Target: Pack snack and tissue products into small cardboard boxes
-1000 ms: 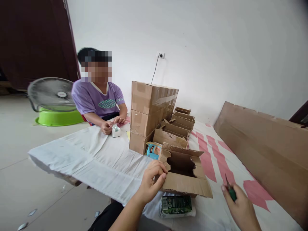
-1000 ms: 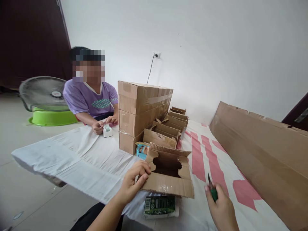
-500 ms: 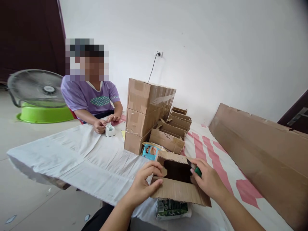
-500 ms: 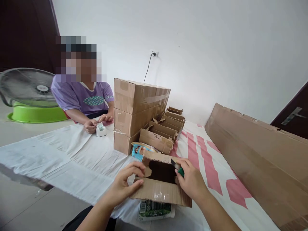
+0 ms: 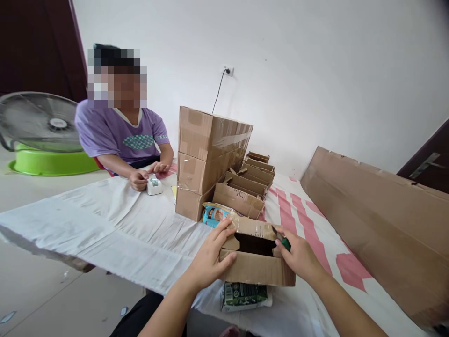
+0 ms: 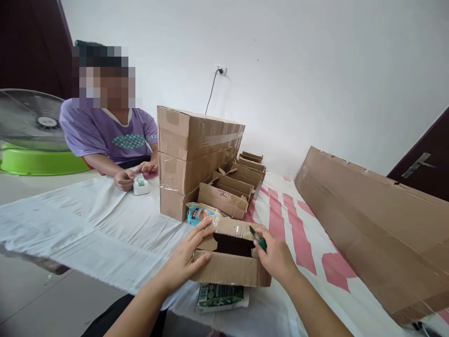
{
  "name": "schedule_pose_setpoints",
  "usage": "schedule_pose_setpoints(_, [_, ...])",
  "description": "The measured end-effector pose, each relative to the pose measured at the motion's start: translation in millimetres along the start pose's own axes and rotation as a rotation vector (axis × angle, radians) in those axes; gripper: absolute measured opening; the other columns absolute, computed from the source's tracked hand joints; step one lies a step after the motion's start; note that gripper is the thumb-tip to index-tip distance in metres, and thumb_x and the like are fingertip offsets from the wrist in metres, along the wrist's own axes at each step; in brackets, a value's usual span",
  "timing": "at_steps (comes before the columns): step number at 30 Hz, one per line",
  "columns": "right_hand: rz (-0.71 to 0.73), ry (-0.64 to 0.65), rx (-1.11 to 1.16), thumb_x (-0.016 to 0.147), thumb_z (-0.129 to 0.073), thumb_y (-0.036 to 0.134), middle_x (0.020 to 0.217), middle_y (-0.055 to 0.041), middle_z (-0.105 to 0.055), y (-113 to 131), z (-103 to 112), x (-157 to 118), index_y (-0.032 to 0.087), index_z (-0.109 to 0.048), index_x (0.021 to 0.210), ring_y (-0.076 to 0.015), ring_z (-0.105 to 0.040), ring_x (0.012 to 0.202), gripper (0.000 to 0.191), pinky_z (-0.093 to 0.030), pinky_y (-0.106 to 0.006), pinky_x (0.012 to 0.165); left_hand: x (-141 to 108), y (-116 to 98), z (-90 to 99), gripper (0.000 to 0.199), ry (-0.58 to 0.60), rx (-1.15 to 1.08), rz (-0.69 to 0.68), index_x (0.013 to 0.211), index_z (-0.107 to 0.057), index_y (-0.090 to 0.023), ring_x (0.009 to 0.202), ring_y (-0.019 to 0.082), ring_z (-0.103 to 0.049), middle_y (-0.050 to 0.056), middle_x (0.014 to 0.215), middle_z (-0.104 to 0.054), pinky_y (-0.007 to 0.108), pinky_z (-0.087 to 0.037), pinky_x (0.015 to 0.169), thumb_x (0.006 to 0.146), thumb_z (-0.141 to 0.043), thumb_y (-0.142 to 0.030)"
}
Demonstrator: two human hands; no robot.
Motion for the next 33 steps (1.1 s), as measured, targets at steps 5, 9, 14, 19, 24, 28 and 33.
schedule_pose_setpoints(5, [-0.08,-0.079,0.201,0.089,-0.043,0.036,0.113,-0.0076,-0.071,-15.2,-2.1,10.6,0.022,-0.058,0.104,-0.0233,-0.066,0.107,0.025,-0.051,-0.038,0.091,0.7,4.5,-2.2,0.044,0.02,-0.034,0.025,0.132,-0.048,-0.021,0.139,0.033,-0.036,0.015,0.154,-0.033,0.054,-0.037,0.11,0.092,-0.052,-0.039])
schedule_pose_setpoints(9, [-0.111,-0.066,0.265,0.086,-0.047,0.035,0.113,-0.0069,-0.071,-22.2,-5.6,13.2,0.023,-0.058,0.103,-0.0237,-0.065,0.109,0.024,-0.049,-0.039,0.093,1.3,4.9,-2.8,0.044,0.042,-0.05,0.066,0.131,-0.049,-0.02,0.14,0.033,-0.034,0.014,0.155,-0.03,0.053,-0.035,0.111,0.093,-0.05,-0.042])
schedule_pose_setpoints(14, [-0.115,-0.073,0.31,0.083,-0.051,0.037,0.112,-0.0068,-0.071,-24.5,-7.2,13.8,0.024,-0.06,0.101,-0.0251,-0.065,0.107,0.024,-0.049,-0.041,0.093,2.1,2.2,-2.2,0.043,0.058,-0.063,0.102,0.13,-0.05,-0.02,0.141,0.032,-0.032,0.013,0.156,-0.029,0.051,-0.033,0.113,0.093,-0.049,-0.042])
schedule_pose_setpoints(19, [-0.183,-0.157,0.468,0.077,-0.057,0.039,0.099,-0.0055,-0.073,-35.0,-9.5,14.7,0.023,-0.062,0.094,-0.0233,-0.067,0.097,0.023,-0.05,-0.037,0.09,2.1,3.4,-2.4,0.042,0.054,-0.06,0.107,0.129,-0.051,-0.02,0.141,0.032,-0.033,0.012,0.156,-0.03,0.05,-0.033,0.114,0.092,-0.049,-0.041])
schedule_pose_setpoints(24, [-0.326,-0.297,0.5,0.072,-0.061,0.046,0.083,-0.0039,-0.067,-49.5,-7.6,10.8,0.02,-0.059,0.092,-0.0185,-0.062,0.065,0.033,-0.05,-0.031,0.059,1.3,4.4,-1.7,0.04,0.043,-0.055,0.097,0.127,-0.052,-0.02,0.141,0.032,-0.032,0.012,0.155,-0.031,0.05,-0.033,0.114,0.092,-0.05,-0.04])
schedule_pose_setpoints(28, [-0.348,-0.283,0.559,0.072,-0.061,0.051,0.073,0.0003,-0.06,-51.9,-9.9,7.4,0.019,-0.059,0.091,-0.0129,-0.051,0.051,0.037,-0.042,-0.026,0.045,1.7,5.3,-1.7,0.041,0.039,-0.069,0.097,0.128,-0.051,-0.021,0.141,0.032,-0.032,0.012,0.155,-0.031,0.05,-0.033,0.114,0.092,-0.049,-0.041])
schedule_pose_setpoints(33, [-0.328,-0.305,0.592,0.068,-0.065,0.046,0.075,-0.0009,-0.061,-48.9,-11.5,5.3,0.019,-0.061,0.085,-0.0153,-0.055,0.063,0.032,-0.045,-0.025,0.052,0.6,8.0,-1.7,0.043,0.036,-0.092,0.096,0.129,-0.05,-0.022,0.141,0.032,-0.032,0.011,0.155,-0.031,0.05,-0.032,0.114,0.092,-0.049,-0.043])
Point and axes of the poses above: each hand's wrist, its own x-axis towards the middle knuckle, its own z-axis out of the back of the hand, y = z × x, the point moved 3 cm from there along x, towards the middle knuckle
